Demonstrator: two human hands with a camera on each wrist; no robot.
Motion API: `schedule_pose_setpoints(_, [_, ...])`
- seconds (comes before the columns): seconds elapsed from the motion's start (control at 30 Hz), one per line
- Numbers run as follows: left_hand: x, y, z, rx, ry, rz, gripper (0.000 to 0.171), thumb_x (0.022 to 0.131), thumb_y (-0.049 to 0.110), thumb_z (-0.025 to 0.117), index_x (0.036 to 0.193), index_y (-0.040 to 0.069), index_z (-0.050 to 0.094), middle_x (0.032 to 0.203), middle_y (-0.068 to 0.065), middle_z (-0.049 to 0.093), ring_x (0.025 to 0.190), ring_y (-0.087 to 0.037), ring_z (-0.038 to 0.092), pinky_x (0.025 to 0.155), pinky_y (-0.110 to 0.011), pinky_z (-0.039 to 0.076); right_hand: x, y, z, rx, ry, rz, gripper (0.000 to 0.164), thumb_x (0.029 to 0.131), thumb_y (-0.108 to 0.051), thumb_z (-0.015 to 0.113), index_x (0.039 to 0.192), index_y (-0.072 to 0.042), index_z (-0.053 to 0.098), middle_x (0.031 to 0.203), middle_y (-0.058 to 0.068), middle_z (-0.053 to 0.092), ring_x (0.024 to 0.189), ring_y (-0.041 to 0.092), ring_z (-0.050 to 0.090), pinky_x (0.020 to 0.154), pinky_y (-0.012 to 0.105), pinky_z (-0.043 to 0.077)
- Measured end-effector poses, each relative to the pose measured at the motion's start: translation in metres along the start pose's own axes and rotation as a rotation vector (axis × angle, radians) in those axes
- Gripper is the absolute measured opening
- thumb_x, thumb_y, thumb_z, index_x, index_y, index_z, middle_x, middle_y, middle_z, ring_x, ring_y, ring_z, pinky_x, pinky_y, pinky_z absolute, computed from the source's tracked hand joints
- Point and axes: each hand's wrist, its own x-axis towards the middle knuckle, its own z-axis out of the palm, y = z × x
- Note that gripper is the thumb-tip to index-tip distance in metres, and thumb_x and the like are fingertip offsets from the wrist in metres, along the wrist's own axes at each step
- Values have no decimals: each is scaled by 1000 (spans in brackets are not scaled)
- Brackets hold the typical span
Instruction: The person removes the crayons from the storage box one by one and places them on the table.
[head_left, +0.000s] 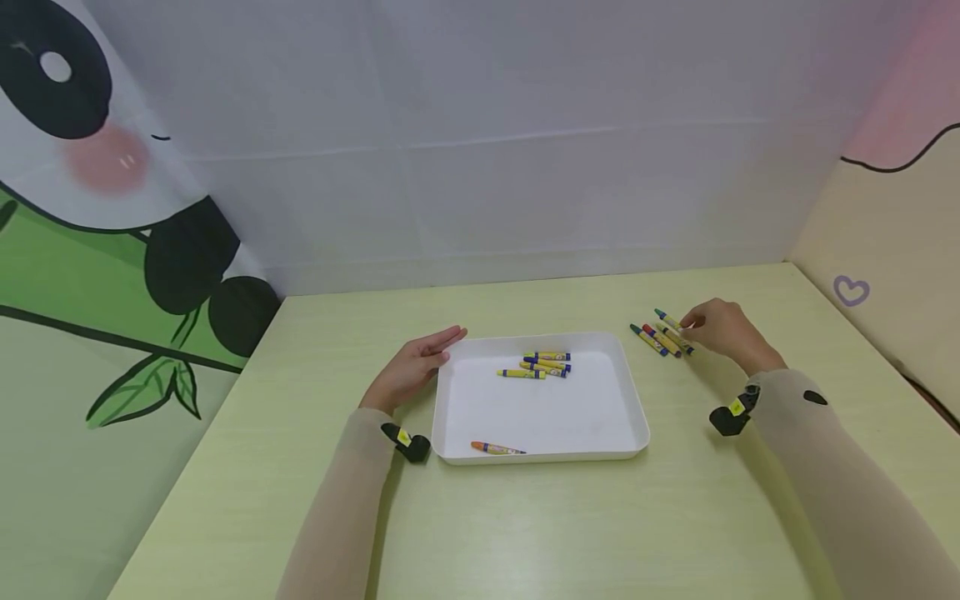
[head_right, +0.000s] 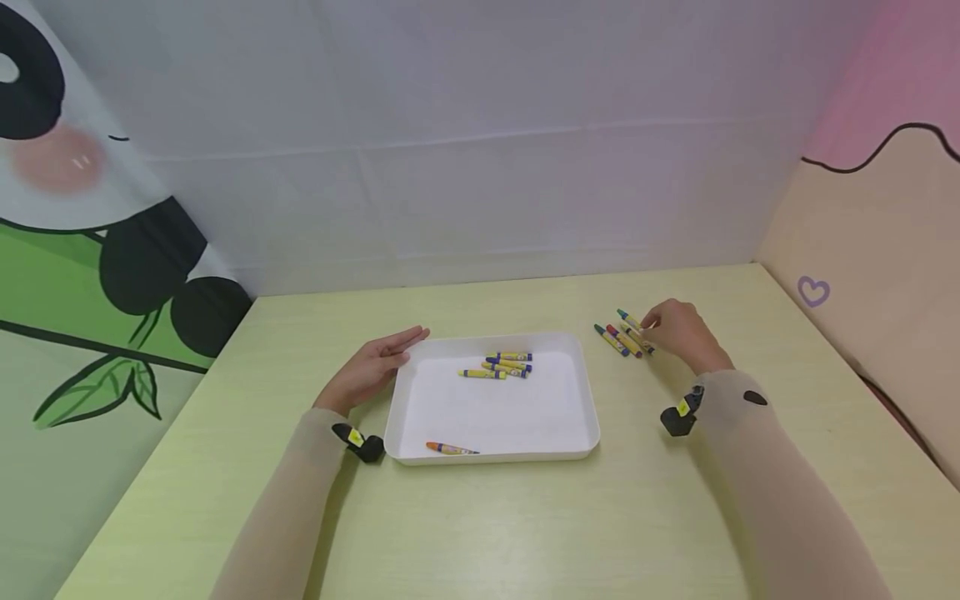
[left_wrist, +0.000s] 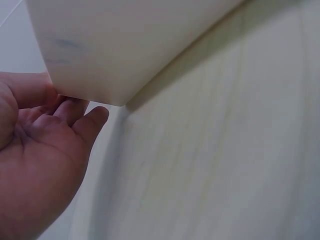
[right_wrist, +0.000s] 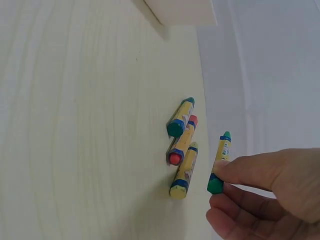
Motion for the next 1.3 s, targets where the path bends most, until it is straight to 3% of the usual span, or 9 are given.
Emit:
schedule_pose_setpoints(0.8, [2,-1,2,8,11,4,51,101,-1,39,150,15,36,154,3,37,145,-14,26,117,-38,26,-3,24,10,-37,-46,65,30,93,-11,56,111,12,64,110,32,62,94,39,60,73,43,51])
schedule_pose_setpoints(1.0, [2,0,3,12,13,3,50,101,0,39,149,15,37,154,3,38,145,-14,26,117,-38,25,-4,22,8,-43,-28,34,30,93,-10,56,110,14,63,107,31,63,90,37,60,71,42,52])
schedule_pose_setpoints(1.3, [4,-3,2,12,-2,21,51,101,-1,38,150,14,35,155,2,36,146,-16,26,117,-39,26,-2,3,2,-33,-3,-6,34,94,-13,56,116,12,62,112,32,61,98,42,60,77,49,52])
